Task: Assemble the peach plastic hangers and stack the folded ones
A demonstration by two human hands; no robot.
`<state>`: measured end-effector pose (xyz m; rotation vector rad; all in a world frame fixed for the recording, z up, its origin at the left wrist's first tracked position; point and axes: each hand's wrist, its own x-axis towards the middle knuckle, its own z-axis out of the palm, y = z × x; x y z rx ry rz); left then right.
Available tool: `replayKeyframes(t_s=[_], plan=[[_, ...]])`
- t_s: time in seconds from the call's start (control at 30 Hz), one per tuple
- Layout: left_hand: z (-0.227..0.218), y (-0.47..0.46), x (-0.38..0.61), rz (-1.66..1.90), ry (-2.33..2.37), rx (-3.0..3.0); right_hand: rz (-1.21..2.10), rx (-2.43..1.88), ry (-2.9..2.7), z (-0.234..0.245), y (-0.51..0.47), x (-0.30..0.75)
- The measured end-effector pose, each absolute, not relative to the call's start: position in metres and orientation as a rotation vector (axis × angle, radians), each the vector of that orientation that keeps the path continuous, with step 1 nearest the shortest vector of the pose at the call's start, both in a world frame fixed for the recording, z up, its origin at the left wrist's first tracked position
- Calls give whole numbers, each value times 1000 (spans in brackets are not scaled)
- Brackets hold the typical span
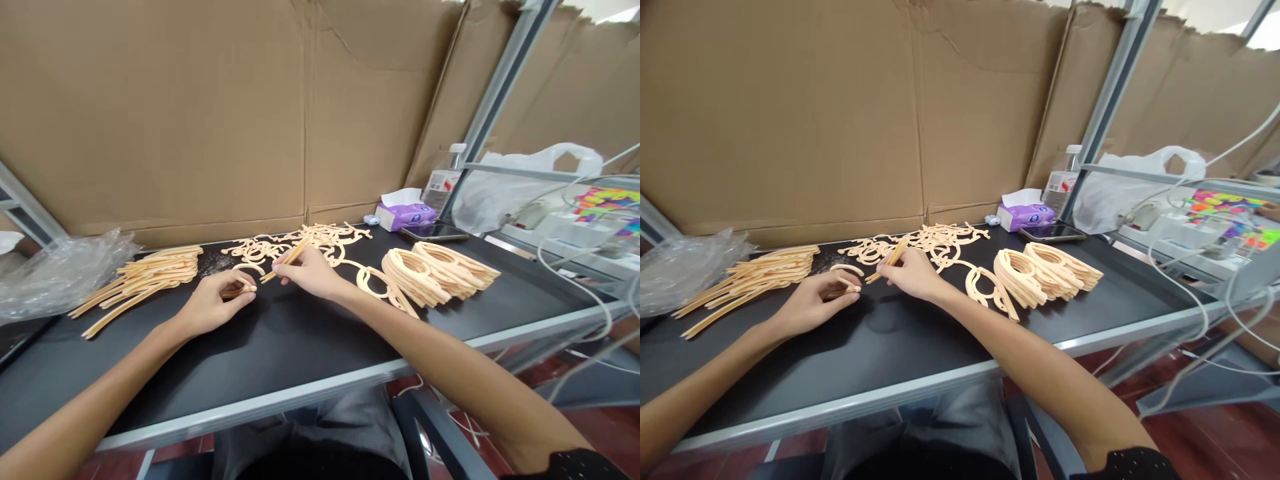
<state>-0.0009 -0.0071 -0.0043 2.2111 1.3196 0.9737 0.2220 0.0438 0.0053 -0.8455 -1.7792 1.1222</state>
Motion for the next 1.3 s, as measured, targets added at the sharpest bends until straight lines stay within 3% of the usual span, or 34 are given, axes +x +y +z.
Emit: replayKeyframes(t_s=[0.37, 1.3], plan=[[-6, -4, -5, 1175, 1164, 2802, 875, -888, -1895, 7, 34, 222], [-10, -8, -10, 851, 1144, 3244, 442, -546, -2143, -2, 28, 220]])
